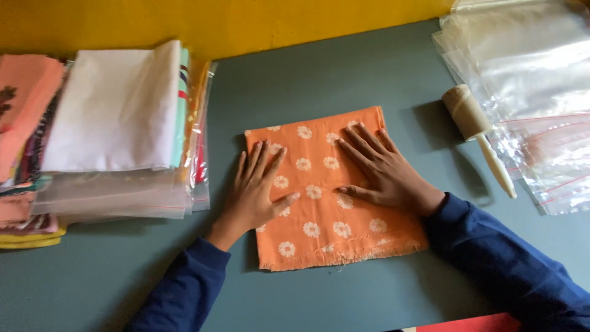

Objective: Folding a piece of patterned fabric, cleaning it with a lint roller, and placing it into a clear plastic bag.

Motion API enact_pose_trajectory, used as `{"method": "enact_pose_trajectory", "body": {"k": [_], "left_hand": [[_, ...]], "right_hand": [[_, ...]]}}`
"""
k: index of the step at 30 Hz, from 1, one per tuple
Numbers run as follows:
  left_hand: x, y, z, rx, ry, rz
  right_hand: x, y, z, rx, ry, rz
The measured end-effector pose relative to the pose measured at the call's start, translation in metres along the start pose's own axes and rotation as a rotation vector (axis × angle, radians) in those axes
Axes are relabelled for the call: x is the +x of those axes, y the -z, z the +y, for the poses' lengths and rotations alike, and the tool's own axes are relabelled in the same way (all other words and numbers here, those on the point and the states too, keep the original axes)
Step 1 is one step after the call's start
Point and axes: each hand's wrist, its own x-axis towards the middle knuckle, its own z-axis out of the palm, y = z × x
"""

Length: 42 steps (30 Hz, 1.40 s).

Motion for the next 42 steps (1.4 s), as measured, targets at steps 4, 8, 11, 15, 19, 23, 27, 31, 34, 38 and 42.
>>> {"method": "enact_pose_trajectory", "body": {"k": [4, 8, 11, 15, 19, 23, 27, 31, 34, 38, 42], "left_hand": [[-0.001, -0.004, -0.003, -0.016, 0.015, 0.0], [-0.001, -0.015, -0.011, -0.155, 0.066, 0.114], [-0.004, -0.01, -0.013, -0.142, 0.137, 0.245], [-0.003, -0.003, -0.017, -0.109, 0.198, 0.312], [-0.001, 0.0, -0.014, -0.124, 0.198, 0.293], [-0.002, 0.012, -0.007, -0.349, 0.213, 0.393], [-0.004, -0.012, -0.02, -0.406, 0.244, 0.401], [-0.002, 0.007, -0.011, -0.714, 0.218, 0.428], [-0.005, 0.008, -0.014, -0.581, 0.184, 0.353], [-0.001, -0.013, -0.025, -0.624, 0.148, 0.357], [-0.002, -0.004, -0.023, -0.696, 0.174, 0.445]], "right_hand": [[0.0, -0.008, 0.013, 0.036, -0.066, 0.055], [-0.001, -0.02, 0.054, -0.026, -0.293, 0.371], [-0.006, -0.031, 0.072, 0.014, -0.328, 0.415], [-0.003, -0.021, 0.061, 0.098, -0.268, 0.426], [0.0, -0.022, 0.059, 0.092, -0.174, 0.435], [0.0, -0.016, 0.052, 0.131, -0.181, 0.456], [-0.002, -0.019, 0.054, 0.134, -0.181, 0.448], [-0.002, -0.018, 0.055, 0.123, -0.162, 0.451], [-0.001, -0.016, 0.054, 0.097, -0.139, 0.443], [-0.001, -0.015, 0.051, 0.094, -0.146, 0.443], [-0.001, -0.015, 0.051, 0.11, -0.142, 0.451]]}}
